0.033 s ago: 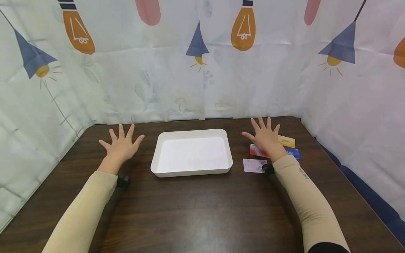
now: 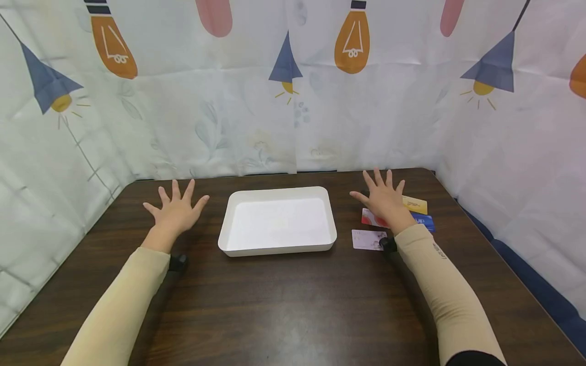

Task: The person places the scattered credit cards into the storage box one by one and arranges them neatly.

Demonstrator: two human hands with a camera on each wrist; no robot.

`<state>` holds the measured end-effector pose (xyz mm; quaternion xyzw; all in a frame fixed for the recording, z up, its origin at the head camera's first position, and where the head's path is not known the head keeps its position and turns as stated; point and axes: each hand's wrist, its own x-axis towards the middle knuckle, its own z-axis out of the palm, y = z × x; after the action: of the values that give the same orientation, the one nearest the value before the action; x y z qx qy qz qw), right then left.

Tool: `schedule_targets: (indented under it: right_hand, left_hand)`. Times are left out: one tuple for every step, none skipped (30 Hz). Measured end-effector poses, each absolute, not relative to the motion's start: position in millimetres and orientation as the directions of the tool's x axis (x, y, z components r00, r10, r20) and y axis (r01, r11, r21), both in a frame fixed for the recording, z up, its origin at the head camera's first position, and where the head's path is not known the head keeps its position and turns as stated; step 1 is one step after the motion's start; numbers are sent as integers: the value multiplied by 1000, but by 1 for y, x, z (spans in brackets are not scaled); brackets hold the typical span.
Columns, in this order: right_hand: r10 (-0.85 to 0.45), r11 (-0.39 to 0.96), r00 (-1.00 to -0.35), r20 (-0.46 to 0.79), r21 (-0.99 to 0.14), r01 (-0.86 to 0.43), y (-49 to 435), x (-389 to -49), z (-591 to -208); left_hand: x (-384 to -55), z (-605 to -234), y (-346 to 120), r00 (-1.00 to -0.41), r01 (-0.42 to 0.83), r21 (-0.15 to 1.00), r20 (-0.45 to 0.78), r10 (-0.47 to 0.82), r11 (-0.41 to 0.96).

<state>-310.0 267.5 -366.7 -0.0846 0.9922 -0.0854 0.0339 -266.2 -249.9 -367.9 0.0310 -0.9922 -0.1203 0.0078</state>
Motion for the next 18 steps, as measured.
schedule_targets:
  right_hand:
    - [-176, 970, -983, -53, -178, -164, 268, -310, -367]
    - [-177, 970, -983, -53, -180, -165, 268, -310, -367]
    - [-178, 969, -983, -53, -181, -166, 268, -310, -367]
    - [-180, 969, -982, -53, -182, -168, 268, -310, -367]
    - [-182, 968, -982, -52, -185, -170, 268, -310, -367]
    - [-184, 967, -982, -51, -186, -172, 268, -310, -367]
    - [-185, 968, -982, -49, -184, -173, 268, -310, -367]
    - [-186, 967, -981, -48, -184, -174, 268, -310, -367]
    - [-187, 967, -981, -46, -185, -176, 268, -310, -367]
    - [-188, 967, -981, -46, -186, -177, 269, -310, -367]
    - [-189, 966, -981, -45, -188, -177, 269, -310, -367]
    - [-188, 966, -981, -46, -189, -177, 269, -310, -367]
    - [-187, 966, -981, -46, -190, -175, 269, -310, -367]
    - [-186, 966, -981, -49, -192, -173, 269, -310, -367]
    - [-184, 966, -982, -50, -193, -171, 269, -310, -367]
    - [-182, 967, -982, -52, -191, -169, 269, -310, -367]
    - [-181, 967, -982, -53, -190, -168, 269, -309, -366]
    - [-181, 968, -982, -54, -189, -168, 269, -309, -366]
  left_hand:
    - [-266, -368, -250, -998, -60, 241, 7, -63, 969]
    - [-266, -368, -250, -998, -59, 242, 6, -62, 969]
    - [-266, -367, -249, -998, -59, 244, 5, -62, 968]
    - [-266, -367, -249, -998, -57, 244, 4, -60, 968]
    - [-266, -367, -249, -998, -55, 245, 3, -58, 968]
    - [-266, -367, -249, -998, -53, 248, 2, -55, 967]
    - [-266, -367, -250, -999, -52, 248, 0, -54, 967]
    - [-266, -368, -250, -999, -50, 246, 1, -52, 968]
    - [-266, -368, -250, -999, -49, 245, 1, -50, 968]
    - [-267, -368, -250, -999, -46, 243, 2, -48, 969]
    - [-267, -369, -250, -999, -46, 243, 2, -48, 969]
    - [-267, -369, -250, -999, -45, 243, 3, -48, 969]
    - [-267, -369, -250, -999, -45, 243, 1, -47, 969]
    - [-267, -369, -250, -999, -44, 247, 0, -45, 968]
    - [-267, -369, -250, -999, -44, 251, 0, -45, 967]
    - [-267, -370, -250, -999, -45, 253, -2, -46, 966]
    - [-267, -370, -250, -999, -47, 256, -2, -48, 965]
    - [-267, -370, -250, -999, -49, 258, -3, -50, 965]
